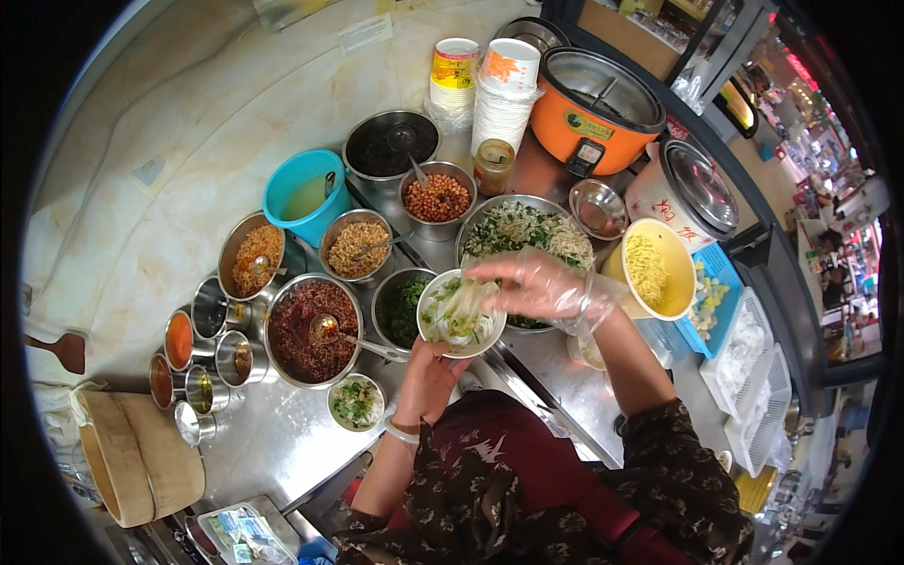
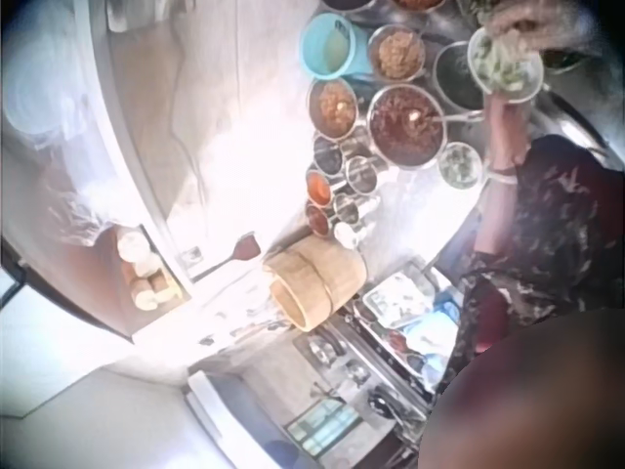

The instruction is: The person assembles two noodle bowls by adding noodles, chopped green onions, and various sauces and seasonings from multiple containers. The person uses spoons and chopsticks to transfer ingredients and then places the finished bowls on the counter.

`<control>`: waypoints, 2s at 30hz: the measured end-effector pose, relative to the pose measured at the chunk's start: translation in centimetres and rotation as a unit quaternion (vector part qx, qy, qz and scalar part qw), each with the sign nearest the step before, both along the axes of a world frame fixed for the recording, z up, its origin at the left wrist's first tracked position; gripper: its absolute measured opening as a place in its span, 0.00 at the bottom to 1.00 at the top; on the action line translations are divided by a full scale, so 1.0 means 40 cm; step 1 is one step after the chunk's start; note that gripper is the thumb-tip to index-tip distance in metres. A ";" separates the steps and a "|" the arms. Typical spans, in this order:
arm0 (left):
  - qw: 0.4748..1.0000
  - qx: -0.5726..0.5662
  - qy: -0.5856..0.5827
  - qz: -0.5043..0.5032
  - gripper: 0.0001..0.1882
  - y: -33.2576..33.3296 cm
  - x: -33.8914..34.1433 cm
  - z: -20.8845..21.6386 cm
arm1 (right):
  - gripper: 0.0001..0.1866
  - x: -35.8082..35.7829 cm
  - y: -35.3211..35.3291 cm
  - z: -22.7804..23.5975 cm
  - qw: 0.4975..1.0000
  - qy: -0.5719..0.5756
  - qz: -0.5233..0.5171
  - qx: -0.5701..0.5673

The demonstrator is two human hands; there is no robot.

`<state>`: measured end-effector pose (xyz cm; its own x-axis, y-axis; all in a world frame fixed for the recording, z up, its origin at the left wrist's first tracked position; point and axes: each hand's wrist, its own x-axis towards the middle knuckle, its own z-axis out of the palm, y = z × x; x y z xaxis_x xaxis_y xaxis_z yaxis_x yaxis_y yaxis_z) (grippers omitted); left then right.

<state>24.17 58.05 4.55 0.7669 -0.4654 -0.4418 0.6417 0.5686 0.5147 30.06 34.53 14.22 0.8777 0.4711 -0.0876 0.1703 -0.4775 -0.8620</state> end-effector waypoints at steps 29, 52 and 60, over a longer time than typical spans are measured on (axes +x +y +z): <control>0.911 -0.054 0.026 0.408 0.37 0.391 -0.257 0.018 | 0.11 0.328 -0.256 -0.388 0.915 -0.090 -0.144 -0.365; 0.873 -0.076 0.026 0.480 0.38 0.495 -0.343 -0.047 | 0.15 0.311 -0.426 -0.435 0.961 -0.043 -0.194 -0.194; 0.862 -0.057 0.019 0.504 0.35 0.526 -0.389 -0.073 | 0.12 0.265 -0.308 -0.291 0.935 0.065 -0.342 -0.074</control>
